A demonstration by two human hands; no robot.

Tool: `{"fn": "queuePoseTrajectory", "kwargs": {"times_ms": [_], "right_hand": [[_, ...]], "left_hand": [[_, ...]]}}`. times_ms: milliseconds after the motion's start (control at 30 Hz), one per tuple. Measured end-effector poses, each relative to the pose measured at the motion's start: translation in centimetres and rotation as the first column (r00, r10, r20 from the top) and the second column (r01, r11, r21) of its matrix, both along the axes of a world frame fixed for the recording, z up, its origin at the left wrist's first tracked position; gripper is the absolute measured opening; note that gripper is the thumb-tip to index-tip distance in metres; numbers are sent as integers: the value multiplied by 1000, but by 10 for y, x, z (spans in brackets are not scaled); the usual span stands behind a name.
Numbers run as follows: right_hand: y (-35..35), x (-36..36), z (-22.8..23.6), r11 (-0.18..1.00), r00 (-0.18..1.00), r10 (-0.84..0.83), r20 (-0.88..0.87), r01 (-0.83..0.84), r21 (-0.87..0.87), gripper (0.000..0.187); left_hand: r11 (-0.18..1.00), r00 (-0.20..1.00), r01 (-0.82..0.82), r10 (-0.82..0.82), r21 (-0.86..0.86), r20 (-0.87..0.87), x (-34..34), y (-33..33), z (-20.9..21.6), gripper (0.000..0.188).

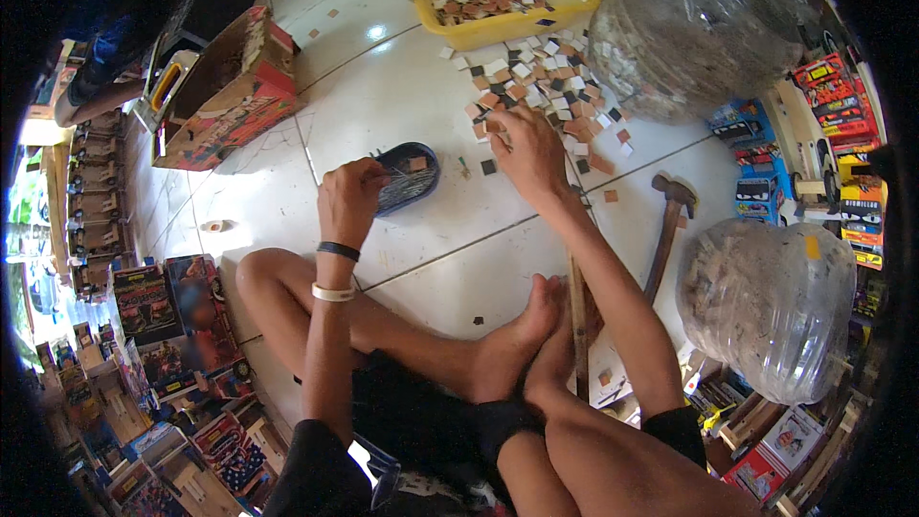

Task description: The person sits on the floor and repeatedly picks up small wooden blocks and nails, then uses a hammer to drive the nails into the blocks. The person places the assembled pieces into a yellow tray.

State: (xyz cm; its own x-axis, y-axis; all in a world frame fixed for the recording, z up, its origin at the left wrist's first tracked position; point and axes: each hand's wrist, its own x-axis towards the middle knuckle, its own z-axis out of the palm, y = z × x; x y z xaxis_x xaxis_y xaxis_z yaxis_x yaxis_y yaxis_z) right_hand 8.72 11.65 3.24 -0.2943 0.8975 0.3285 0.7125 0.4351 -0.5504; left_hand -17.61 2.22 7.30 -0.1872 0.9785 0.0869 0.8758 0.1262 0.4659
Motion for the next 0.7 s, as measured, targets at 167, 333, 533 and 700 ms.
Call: {"fn": "queuePoseTrajectory", "kwargs": {"times_ms": [167,333,533,700], "right_hand": [[15,-1,-19,998,995,40,94,-35,-60,20],[18,-4,-24,994,991,57,123,-68,89,14],[1,-3,-12,999,992,13,-126,-9,37,15],[-47,15,-11,930,920,-135,-368,-10,-367,20]], "left_hand": [[982,964,-151,121,112,235,3,-10,-1,5],[955,535,-285,85,85,841,14,-8,-3,10],[957,154,-289,76,-28,985,43,-13,3,11],[961,49,-257,119,-103,992,73,-23,-7,43]]}}
